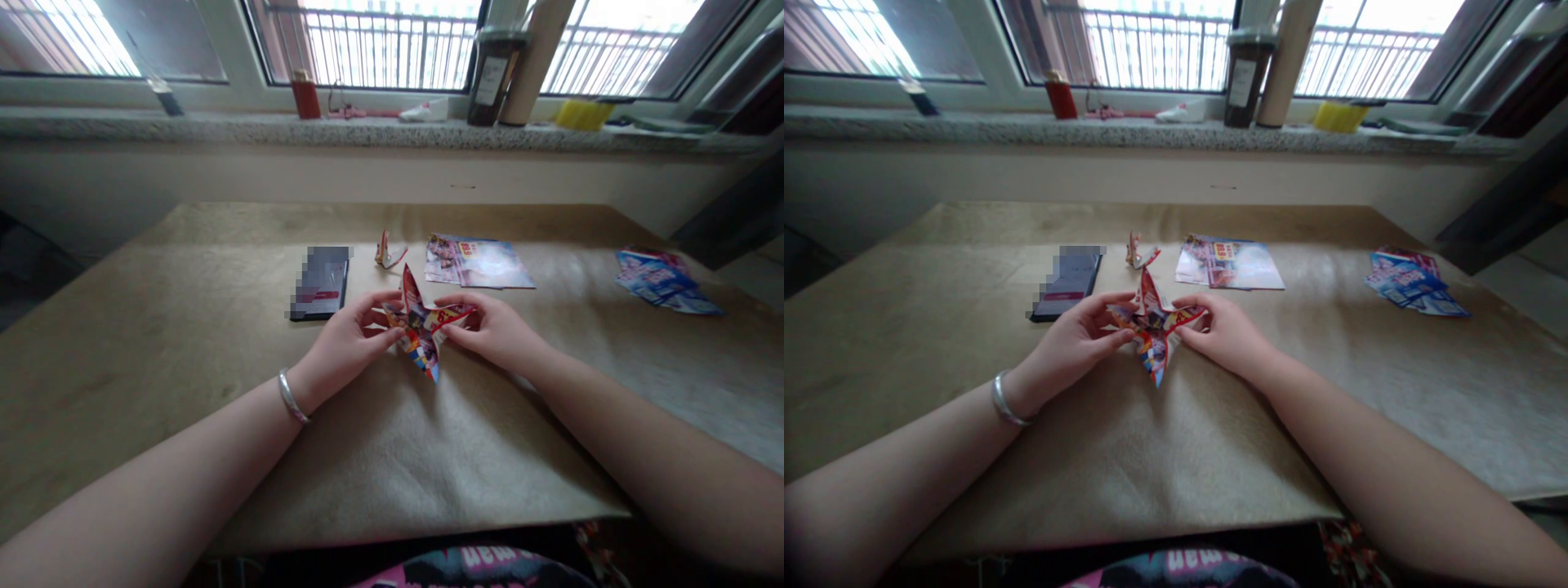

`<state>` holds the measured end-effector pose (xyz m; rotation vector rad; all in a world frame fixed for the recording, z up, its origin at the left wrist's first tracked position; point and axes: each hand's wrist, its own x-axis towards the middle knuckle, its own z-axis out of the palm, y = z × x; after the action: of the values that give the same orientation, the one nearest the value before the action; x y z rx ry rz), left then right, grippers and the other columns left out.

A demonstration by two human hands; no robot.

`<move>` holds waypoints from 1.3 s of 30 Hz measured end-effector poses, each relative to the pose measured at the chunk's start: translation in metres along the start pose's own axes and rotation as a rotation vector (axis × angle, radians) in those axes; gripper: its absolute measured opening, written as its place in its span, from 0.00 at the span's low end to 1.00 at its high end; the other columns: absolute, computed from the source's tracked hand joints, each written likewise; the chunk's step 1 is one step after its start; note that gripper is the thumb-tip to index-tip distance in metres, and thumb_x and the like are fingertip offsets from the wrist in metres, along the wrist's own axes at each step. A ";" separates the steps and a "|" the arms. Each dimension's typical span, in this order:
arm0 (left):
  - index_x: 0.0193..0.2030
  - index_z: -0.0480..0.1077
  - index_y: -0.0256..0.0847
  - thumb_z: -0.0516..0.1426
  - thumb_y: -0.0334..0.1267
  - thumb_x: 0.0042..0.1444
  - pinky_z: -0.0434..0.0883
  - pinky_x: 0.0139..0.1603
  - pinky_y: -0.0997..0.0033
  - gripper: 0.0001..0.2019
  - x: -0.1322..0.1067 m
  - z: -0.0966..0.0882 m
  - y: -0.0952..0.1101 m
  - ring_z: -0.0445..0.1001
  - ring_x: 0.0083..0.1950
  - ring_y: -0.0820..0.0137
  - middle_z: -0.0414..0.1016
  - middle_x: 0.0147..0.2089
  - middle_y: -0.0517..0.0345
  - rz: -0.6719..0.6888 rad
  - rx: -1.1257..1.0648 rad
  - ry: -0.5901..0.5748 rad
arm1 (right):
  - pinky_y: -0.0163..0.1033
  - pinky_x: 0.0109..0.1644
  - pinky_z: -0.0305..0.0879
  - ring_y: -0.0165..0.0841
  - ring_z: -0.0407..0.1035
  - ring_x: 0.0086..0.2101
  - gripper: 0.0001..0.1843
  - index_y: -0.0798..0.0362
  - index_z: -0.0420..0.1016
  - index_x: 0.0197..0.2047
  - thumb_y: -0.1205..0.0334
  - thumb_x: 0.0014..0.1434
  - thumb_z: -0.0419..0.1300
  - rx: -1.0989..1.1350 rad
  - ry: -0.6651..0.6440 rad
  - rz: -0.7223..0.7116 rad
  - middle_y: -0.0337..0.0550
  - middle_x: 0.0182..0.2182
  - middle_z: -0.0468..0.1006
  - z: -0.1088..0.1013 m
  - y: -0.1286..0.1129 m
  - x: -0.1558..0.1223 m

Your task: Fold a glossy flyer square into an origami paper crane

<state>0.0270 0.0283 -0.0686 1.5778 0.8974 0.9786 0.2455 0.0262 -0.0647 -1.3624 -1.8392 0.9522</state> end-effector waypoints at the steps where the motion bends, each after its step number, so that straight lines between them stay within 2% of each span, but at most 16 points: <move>1: 0.52 0.64 0.37 0.61 0.34 0.50 0.74 0.47 0.64 0.22 0.000 0.000 0.000 0.75 0.43 0.68 0.72 0.48 0.50 -0.001 0.005 0.000 | 0.34 0.29 0.68 0.29 0.71 0.25 0.19 0.55 0.70 0.47 0.65 0.49 0.60 0.015 -0.005 0.020 0.41 0.29 0.78 0.001 0.000 0.000; 5: 0.50 0.65 0.36 0.61 0.35 0.50 0.75 0.47 0.64 0.20 0.000 0.002 0.002 0.75 0.43 0.68 0.74 0.45 0.52 0.002 -0.005 0.014 | 0.34 0.28 0.69 0.30 0.72 0.26 0.21 0.56 0.69 0.48 0.63 0.50 0.61 0.090 -0.005 0.059 0.44 0.30 0.79 0.002 -0.004 -0.002; 10: 0.47 0.66 0.36 0.61 0.36 0.50 0.75 0.44 0.66 0.18 0.001 0.003 0.001 0.75 0.42 0.68 0.75 0.44 0.52 0.010 -0.005 0.013 | 0.33 0.27 0.69 0.29 0.72 0.25 0.21 0.54 0.68 0.49 0.62 0.50 0.61 0.184 -0.038 0.072 0.41 0.29 0.78 0.003 -0.006 -0.003; 14: 0.47 0.66 0.36 0.61 0.37 0.51 0.75 0.43 0.66 0.17 0.001 0.003 0.000 0.75 0.42 0.68 0.75 0.45 0.51 0.019 0.000 0.011 | 0.32 0.26 0.68 0.26 0.70 0.24 0.20 0.53 0.69 0.49 0.60 0.52 0.60 0.247 -0.072 0.056 0.40 0.34 0.78 0.005 -0.004 -0.002; 20: 0.48 0.66 0.37 0.60 0.37 0.52 0.75 0.43 0.66 0.17 0.002 0.003 -0.001 0.75 0.43 0.68 0.74 0.46 0.51 0.015 0.004 -0.003 | 0.31 0.27 0.68 0.26 0.70 0.26 0.20 0.51 0.68 0.50 0.60 0.53 0.59 0.242 -0.087 0.028 0.40 0.38 0.77 0.009 -0.004 -0.001; 25: 0.52 0.60 0.38 0.59 0.35 0.52 0.75 0.43 0.67 0.21 0.003 0.004 0.000 0.75 0.44 0.68 0.74 0.47 0.50 0.016 -0.028 0.018 | 0.31 0.27 0.67 0.25 0.67 0.25 0.22 0.51 0.67 0.51 0.61 0.52 0.60 0.161 -0.100 -0.025 0.41 0.39 0.75 0.009 -0.005 -0.002; 29: 0.51 0.60 0.38 0.58 0.35 0.52 0.74 0.45 0.66 0.19 0.003 0.004 -0.001 0.75 0.45 0.68 0.72 0.48 0.50 0.018 -0.017 0.023 | 0.33 0.32 0.70 0.30 0.69 0.36 0.19 0.52 0.70 0.48 0.61 0.51 0.61 0.039 0.003 -0.094 0.46 0.45 0.72 0.008 -0.002 -0.001; 31: 0.52 0.60 0.38 0.57 0.34 0.53 0.74 0.46 0.65 0.19 0.002 0.003 -0.002 0.74 0.46 0.67 0.71 0.50 0.48 -0.001 0.003 0.011 | 0.34 0.35 0.71 0.33 0.68 0.42 0.18 0.51 0.70 0.46 0.61 0.51 0.61 0.057 0.026 -0.084 0.47 0.48 0.70 0.008 0.001 0.001; 33: 0.54 0.59 0.38 0.56 0.31 0.53 0.73 0.48 0.64 0.21 0.001 0.003 -0.002 0.74 0.47 0.67 0.71 0.50 0.48 -0.027 0.005 -0.021 | 0.37 0.39 0.72 0.34 0.67 0.45 0.16 0.51 0.68 0.45 0.61 0.52 0.60 0.111 0.024 -0.047 0.46 0.46 0.72 0.008 0.002 0.002; 35: 0.57 0.57 0.40 0.54 0.28 0.51 0.73 0.50 0.63 0.25 0.000 0.003 -0.003 0.74 0.47 0.68 0.69 0.52 0.48 -0.033 -0.012 -0.037 | 0.39 0.43 0.71 0.34 0.68 0.45 0.14 0.51 0.68 0.43 0.60 0.52 0.60 0.171 0.023 -0.021 0.45 0.44 0.73 0.008 0.003 0.003; 39: 0.59 0.52 0.46 0.55 0.26 0.47 0.74 0.47 0.66 0.32 -0.001 0.002 -0.005 0.73 0.46 0.71 0.54 0.63 0.47 0.030 -0.046 0.005 | 0.41 0.44 0.71 0.32 0.71 0.41 0.15 0.52 0.66 0.41 0.56 0.52 0.61 0.302 0.001 0.000 0.44 0.41 0.75 0.007 0.005 0.006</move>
<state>0.0285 0.0277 -0.0742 1.5550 0.8511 1.0182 0.2404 0.0319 -0.0723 -1.1763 -1.6160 1.1739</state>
